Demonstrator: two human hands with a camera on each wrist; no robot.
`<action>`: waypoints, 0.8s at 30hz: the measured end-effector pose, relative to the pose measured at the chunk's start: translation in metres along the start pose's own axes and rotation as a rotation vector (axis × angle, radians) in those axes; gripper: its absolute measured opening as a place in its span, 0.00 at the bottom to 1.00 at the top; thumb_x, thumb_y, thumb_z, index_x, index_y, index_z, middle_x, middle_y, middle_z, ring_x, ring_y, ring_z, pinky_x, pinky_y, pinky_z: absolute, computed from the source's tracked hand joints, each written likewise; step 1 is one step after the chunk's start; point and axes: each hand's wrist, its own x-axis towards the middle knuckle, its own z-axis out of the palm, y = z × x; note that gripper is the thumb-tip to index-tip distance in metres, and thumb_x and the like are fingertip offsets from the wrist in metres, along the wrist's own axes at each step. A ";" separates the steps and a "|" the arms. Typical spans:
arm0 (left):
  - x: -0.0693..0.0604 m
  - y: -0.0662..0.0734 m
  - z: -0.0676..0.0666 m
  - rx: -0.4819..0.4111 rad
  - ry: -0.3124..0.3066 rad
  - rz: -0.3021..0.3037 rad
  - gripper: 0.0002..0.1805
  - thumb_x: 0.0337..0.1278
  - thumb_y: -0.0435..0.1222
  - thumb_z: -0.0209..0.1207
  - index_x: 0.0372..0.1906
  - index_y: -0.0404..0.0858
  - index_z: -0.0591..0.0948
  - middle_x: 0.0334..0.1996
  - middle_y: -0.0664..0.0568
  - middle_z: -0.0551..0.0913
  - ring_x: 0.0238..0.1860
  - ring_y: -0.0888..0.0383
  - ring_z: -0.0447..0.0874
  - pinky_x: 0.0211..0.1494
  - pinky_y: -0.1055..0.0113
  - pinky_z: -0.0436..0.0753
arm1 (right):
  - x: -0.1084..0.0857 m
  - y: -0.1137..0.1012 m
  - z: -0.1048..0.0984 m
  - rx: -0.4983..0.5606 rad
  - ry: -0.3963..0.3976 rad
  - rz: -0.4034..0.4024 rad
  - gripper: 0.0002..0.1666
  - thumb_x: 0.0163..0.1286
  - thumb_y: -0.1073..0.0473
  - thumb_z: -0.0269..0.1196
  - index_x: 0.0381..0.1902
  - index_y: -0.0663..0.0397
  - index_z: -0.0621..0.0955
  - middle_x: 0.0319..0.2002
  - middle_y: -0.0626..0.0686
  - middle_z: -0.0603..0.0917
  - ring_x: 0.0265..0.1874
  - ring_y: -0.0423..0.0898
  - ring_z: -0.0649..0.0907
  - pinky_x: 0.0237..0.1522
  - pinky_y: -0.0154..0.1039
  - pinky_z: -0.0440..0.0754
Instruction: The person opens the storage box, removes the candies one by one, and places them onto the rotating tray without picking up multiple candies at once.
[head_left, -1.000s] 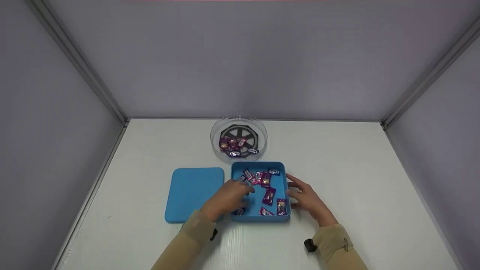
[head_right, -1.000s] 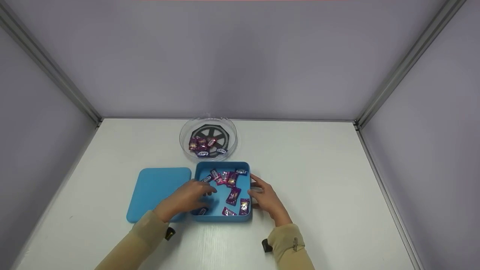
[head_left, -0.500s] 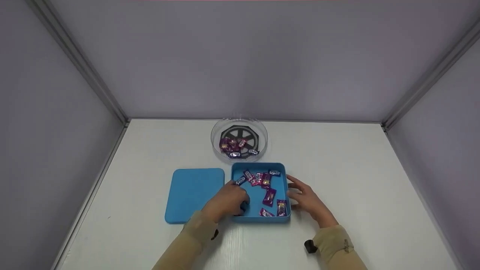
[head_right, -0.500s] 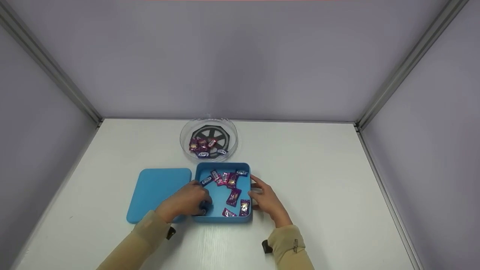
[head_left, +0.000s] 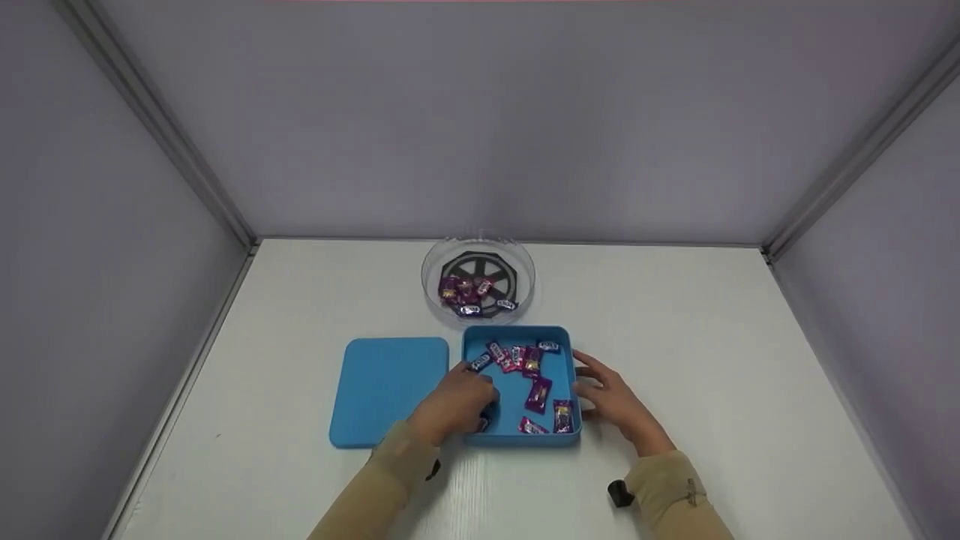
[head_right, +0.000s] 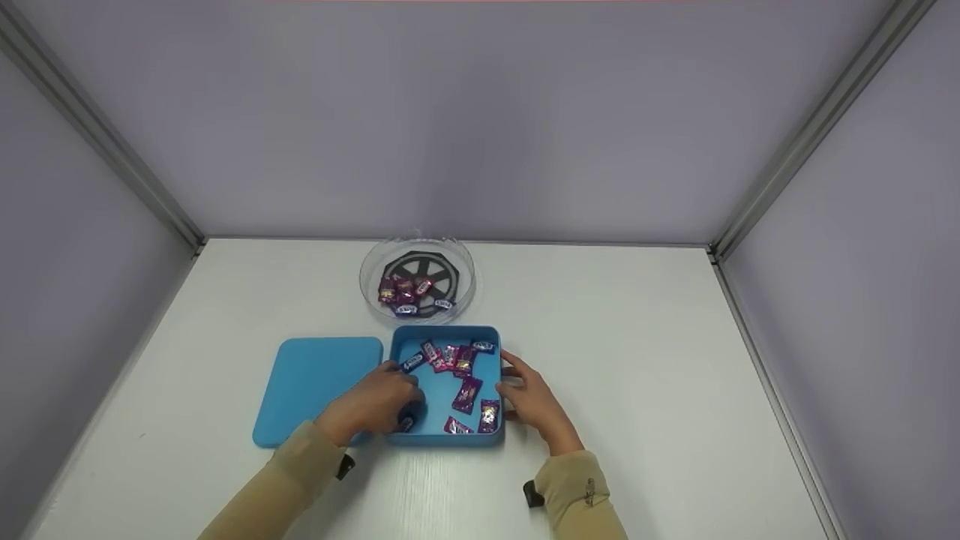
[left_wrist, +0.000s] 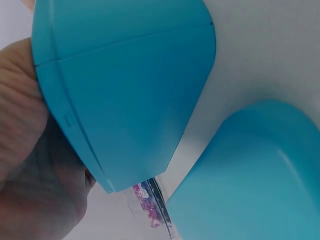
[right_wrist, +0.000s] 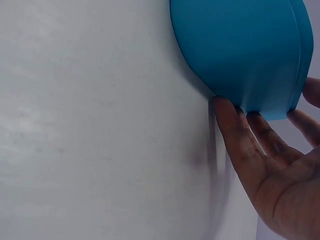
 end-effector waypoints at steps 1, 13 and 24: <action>0.000 0.000 0.000 0.006 0.008 0.003 0.09 0.46 0.35 0.72 0.36 0.46 0.88 0.29 0.57 0.82 0.32 0.58 0.79 0.56 0.54 0.72 | 0.000 0.000 0.000 0.001 0.000 0.001 0.36 0.71 0.62 0.58 0.75 0.42 0.64 0.68 0.62 0.67 0.60 0.63 0.74 0.46 0.56 0.82; 0.002 0.000 0.005 0.045 0.067 0.005 0.09 0.48 0.29 0.67 0.33 0.48 0.87 0.27 0.56 0.80 0.30 0.58 0.76 0.48 0.56 0.72 | 0.002 0.002 0.000 0.010 -0.001 -0.002 0.36 0.72 0.63 0.58 0.75 0.42 0.63 0.67 0.61 0.68 0.59 0.62 0.75 0.46 0.57 0.81; 0.005 0.002 0.008 0.107 0.077 -0.006 0.07 0.50 0.30 0.67 0.28 0.48 0.86 0.26 0.56 0.79 0.27 0.59 0.74 0.42 0.58 0.71 | 0.002 0.004 0.000 -0.014 -0.002 -0.002 0.36 0.73 0.61 0.57 0.76 0.43 0.63 0.67 0.62 0.67 0.62 0.65 0.72 0.46 0.57 0.81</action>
